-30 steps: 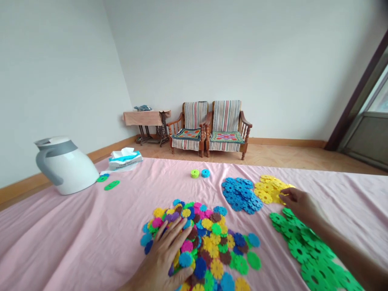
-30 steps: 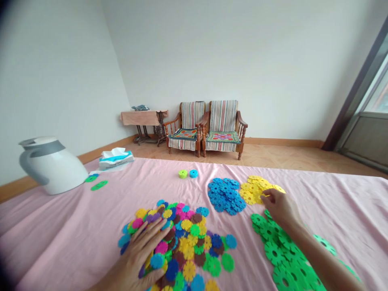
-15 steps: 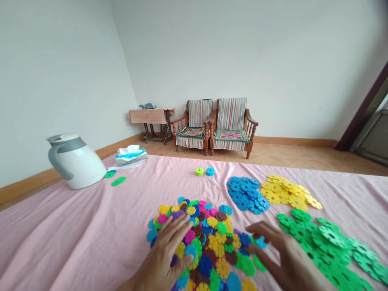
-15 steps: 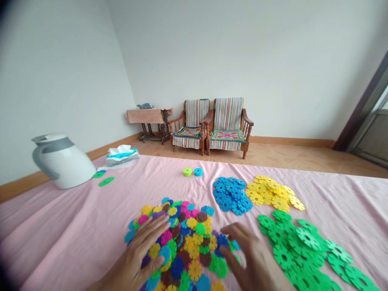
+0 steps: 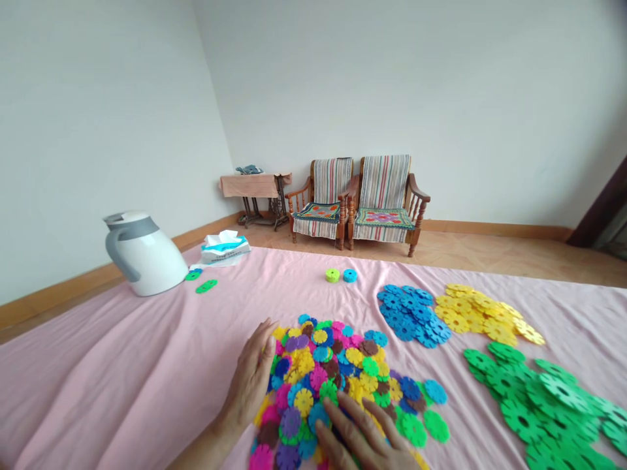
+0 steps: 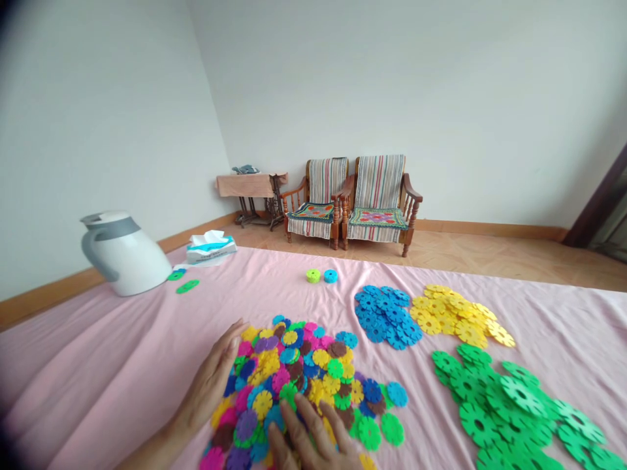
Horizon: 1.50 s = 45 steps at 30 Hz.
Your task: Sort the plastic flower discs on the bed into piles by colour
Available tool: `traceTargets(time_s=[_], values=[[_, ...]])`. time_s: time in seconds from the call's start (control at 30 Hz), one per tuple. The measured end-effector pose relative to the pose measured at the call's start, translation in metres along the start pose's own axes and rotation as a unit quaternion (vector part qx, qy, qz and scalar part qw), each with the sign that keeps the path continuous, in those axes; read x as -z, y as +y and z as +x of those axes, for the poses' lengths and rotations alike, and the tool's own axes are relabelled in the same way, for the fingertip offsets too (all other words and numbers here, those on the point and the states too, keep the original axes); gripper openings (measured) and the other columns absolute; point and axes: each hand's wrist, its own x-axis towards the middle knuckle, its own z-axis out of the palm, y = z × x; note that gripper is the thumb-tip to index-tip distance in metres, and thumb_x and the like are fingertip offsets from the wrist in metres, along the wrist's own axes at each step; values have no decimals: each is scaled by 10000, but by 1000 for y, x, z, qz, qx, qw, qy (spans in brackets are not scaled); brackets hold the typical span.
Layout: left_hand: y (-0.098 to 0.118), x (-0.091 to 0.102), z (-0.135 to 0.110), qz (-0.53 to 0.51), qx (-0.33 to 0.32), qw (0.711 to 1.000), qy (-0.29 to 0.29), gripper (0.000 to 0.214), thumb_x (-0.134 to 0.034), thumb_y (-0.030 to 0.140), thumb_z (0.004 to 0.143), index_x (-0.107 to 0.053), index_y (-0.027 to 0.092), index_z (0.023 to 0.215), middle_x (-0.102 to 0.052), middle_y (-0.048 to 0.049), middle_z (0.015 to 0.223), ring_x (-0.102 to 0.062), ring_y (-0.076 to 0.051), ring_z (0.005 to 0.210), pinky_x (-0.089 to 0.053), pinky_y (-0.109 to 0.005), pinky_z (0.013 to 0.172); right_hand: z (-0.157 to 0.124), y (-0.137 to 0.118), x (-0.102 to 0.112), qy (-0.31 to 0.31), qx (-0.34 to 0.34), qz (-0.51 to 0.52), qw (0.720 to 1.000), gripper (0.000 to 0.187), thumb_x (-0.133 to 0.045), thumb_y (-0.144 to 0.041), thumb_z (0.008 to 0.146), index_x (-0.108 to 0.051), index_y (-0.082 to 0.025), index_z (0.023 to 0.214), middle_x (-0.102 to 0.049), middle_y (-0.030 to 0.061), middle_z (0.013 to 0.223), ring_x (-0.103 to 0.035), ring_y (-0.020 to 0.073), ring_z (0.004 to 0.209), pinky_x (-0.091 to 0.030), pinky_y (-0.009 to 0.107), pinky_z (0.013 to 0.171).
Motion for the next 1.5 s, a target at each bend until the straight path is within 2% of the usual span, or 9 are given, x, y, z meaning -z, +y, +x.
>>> traceTargets(time_s=[0.13,0.2,0.3,0.53,0.67,0.93,1.1,1.3,1.5], values=[[5,2,1,-57,28,998,1,531,-274,526,917,-469,183,1272,-448,-88,1374,-364,-222,1300,-245,-420,1114,7,22,2,-44,15,-46,998,446,-452,-455,887,-536,-185,1232,-649,52,1183,-624,199,1023,-515,286,779],[8,5,3,-75,35,996,18,546,-259,540,916,-479,178,1260,-469,-85,1356,-368,-220,1297,-253,-407,1110,13,17,-3,-14,-20,-29,999,329,-444,-356,900,-591,-189,1142,-677,48,1131,-621,191,1007,-497,298,803],[8,14,8,-82,27,994,71,539,-252,535,920,-505,175,1232,-482,-79,1345,-360,-220,1301,-235,-398,1116,30,-7,-22,103,-72,26,992,227,-423,-186,889,-649,-208,896,-729,9,937,-640,162,890,-495,289,773],[-7,27,17,-102,27,988,114,539,-237,527,927,-527,167,1204,-529,-90,1295,-431,-226,1246,-287,-412,1092,73,-86,-101,260,-78,141,952,303,-384,-253,908,-603,-204,705,-697,-42,643,-632,103,620,-520,227,688],[-8,24,17,-105,47,990,79,549,-251,541,916,-556,150,1153,-561,-104,1253,-468,-235,1216,-325,-422,1068,76,-101,-126,203,-37,122,971,280,-423,-280,865,-568,-188,644,-692,-4,620,-613,137,545,-530,306,684],[2,10,10,-6,26,999,-27,446,-335,470,914,-559,180,1168,-567,-83,1253,-499,-225,1189,-369,-390,1044,59,-48,-73,158,26,109,981,322,-410,-157,863,-453,-200,547,-499,-46,497,-483,94,462,-446,221,558],[-3,5,7,64,-47,995,-60,387,-337,399,931,-563,200,1174,-570,-75,1244,-485,-208,1195,-357,-401,1058,44,-21,-46,149,26,105,983,369,-305,-140,931,-497,-192,621,-519,-47,517,-507,85,502,-450,195,631],[3,2,-2,86,-107,986,-92,356,-357,374,935,-572,219,1174,-556,-71,1254,-468,-209,1205,-369,-400,1053,18,9,-18,40,36,106,993,382,-264,-180,970,-524,-188,691,-601,-26,615,-577,92,608,-453,207,730],[9,1,-5,85,-146,976,-140,314,-394,338,932,-571,239,1172,-568,-59,1242,-472,-208,1198,-378,-392,1045,1,27,10,-39,0,116,992,278,-347,-124,929,-551,-194,754,-642,8,746,-583,128,687,-442,247,672]])
